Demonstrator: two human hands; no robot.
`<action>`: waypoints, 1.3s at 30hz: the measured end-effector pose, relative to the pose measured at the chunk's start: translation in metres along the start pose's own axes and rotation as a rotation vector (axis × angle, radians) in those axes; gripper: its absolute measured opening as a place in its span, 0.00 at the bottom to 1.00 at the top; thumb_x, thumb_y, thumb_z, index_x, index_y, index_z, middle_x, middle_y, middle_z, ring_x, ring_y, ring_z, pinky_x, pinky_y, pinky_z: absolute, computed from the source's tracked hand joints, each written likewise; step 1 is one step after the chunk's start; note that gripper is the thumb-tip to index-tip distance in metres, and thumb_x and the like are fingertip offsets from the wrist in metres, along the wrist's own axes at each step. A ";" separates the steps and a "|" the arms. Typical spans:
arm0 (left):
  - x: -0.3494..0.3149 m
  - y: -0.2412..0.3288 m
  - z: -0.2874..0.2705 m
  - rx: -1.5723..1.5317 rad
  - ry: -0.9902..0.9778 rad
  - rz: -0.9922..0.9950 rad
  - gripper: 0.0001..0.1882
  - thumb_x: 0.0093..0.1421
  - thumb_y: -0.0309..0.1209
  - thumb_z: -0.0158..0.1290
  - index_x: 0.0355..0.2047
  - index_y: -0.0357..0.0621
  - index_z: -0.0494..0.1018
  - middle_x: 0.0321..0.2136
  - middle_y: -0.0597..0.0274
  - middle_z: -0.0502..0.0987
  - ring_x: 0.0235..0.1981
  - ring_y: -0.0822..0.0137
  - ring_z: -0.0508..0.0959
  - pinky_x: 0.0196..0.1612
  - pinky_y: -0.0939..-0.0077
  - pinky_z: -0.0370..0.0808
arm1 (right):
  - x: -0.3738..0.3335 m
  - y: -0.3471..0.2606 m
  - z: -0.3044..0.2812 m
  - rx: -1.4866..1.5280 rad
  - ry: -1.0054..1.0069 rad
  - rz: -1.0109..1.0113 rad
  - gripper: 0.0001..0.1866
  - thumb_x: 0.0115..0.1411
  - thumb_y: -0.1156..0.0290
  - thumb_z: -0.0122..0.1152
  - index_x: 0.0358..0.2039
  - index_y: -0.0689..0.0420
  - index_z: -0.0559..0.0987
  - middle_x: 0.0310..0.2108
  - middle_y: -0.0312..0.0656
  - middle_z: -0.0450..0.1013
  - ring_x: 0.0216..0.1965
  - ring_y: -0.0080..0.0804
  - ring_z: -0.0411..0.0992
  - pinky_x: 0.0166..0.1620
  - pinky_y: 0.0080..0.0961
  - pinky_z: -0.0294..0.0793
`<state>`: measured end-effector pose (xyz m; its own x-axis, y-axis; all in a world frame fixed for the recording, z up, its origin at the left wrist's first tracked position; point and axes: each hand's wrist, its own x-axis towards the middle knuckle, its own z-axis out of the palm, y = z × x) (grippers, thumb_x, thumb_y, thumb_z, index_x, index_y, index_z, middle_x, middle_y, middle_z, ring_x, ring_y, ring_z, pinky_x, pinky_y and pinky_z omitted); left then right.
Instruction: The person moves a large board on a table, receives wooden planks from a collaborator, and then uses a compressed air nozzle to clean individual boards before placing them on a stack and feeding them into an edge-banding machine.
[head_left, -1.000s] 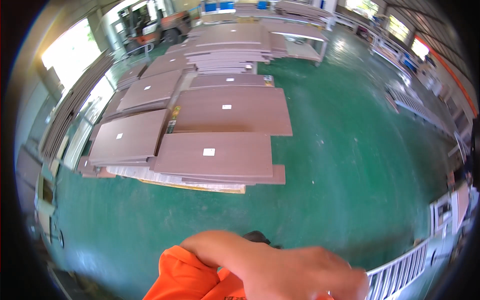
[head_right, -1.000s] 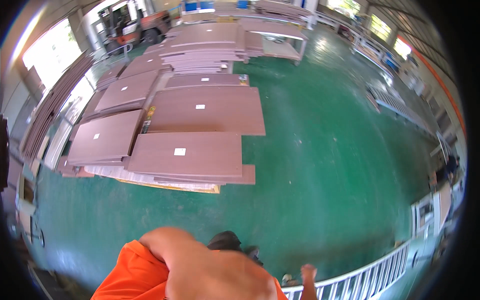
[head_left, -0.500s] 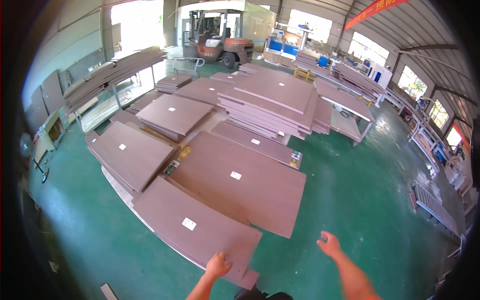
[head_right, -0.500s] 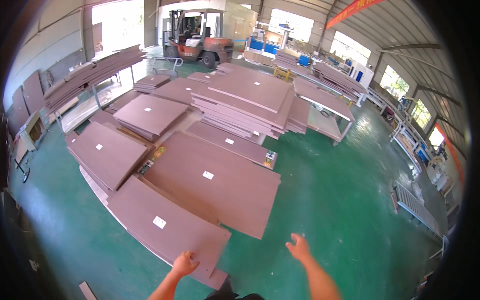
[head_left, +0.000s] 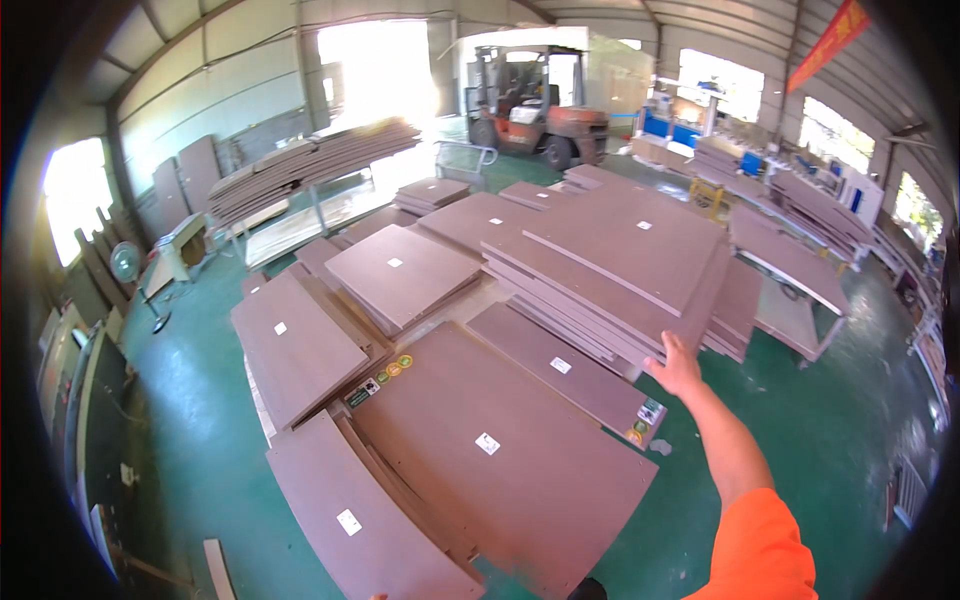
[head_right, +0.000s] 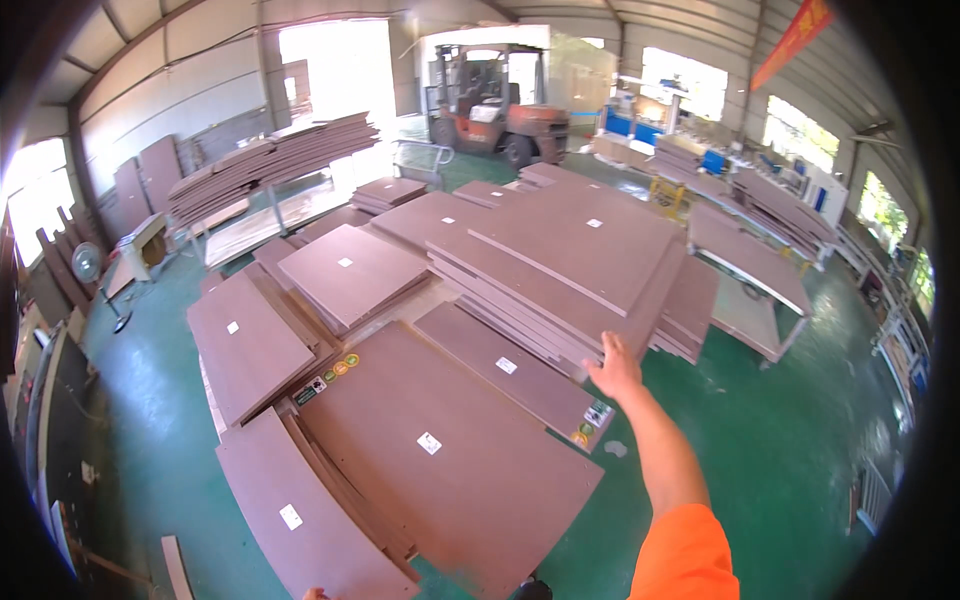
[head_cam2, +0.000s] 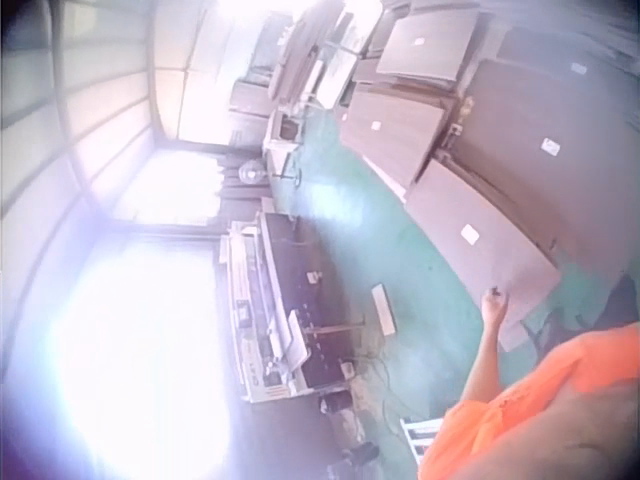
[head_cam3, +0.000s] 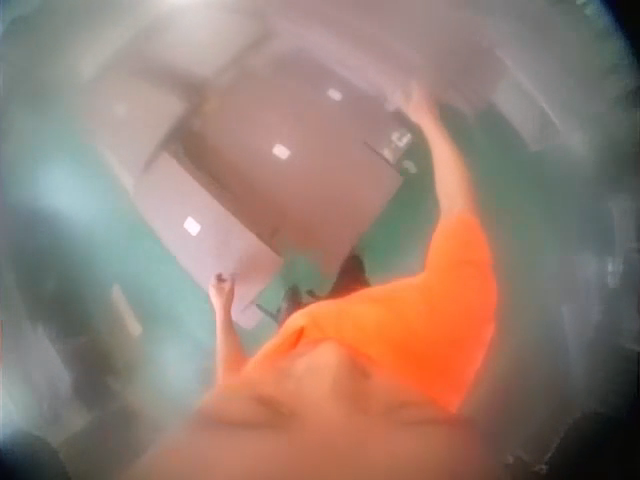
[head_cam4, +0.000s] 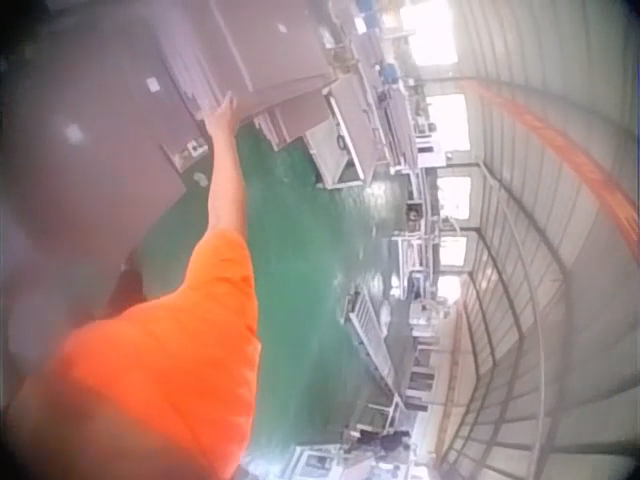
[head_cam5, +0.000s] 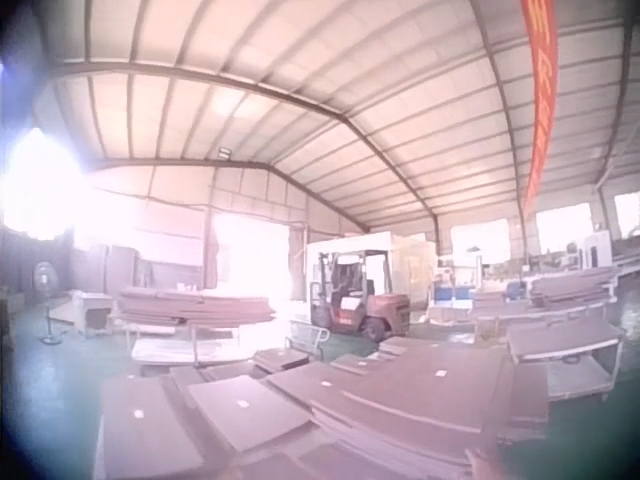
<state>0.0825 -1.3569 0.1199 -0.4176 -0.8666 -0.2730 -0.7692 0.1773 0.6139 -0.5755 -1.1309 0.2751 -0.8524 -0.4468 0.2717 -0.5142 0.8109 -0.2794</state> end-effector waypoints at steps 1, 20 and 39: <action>-0.014 0.015 0.004 0.005 0.091 -0.026 0.20 0.50 0.35 0.53 0.40 0.33 0.73 0.30 0.41 0.77 0.34 0.50 0.78 0.39 0.61 0.74 | 0.030 0.015 0.006 -0.014 -0.020 0.008 0.41 0.53 0.53 0.59 0.61 0.62 0.58 0.62 0.53 0.54 0.64 0.46 0.51 0.64 0.36 0.53; 0.069 0.394 0.201 -0.365 -0.310 0.180 0.29 0.52 0.38 0.58 0.49 0.30 0.67 0.35 0.53 0.77 0.35 0.62 0.78 0.39 0.70 0.75 | -0.020 0.047 -0.007 -0.023 -0.094 -0.368 0.53 0.47 0.36 0.55 0.60 0.68 0.57 0.61 0.57 0.53 0.63 0.53 0.50 0.63 0.46 0.47; -0.013 0.271 -0.012 -0.860 0.188 -0.375 0.07 0.53 0.26 0.56 0.30 0.33 0.73 0.26 0.58 0.75 0.27 0.65 0.74 0.33 0.70 0.72 | -0.284 0.123 -0.038 2.064 -0.079 0.865 0.28 0.53 0.60 0.56 0.52 0.62 0.67 0.48 0.44 0.69 0.48 0.43 0.67 0.50 0.40 0.68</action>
<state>-0.1148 -1.3036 0.2989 -0.0746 -0.8715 -0.4848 -0.1872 -0.4652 0.8652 -0.3926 -0.8901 0.1990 -0.8311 -0.3634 -0.4211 0.5541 -0.6065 -0.5702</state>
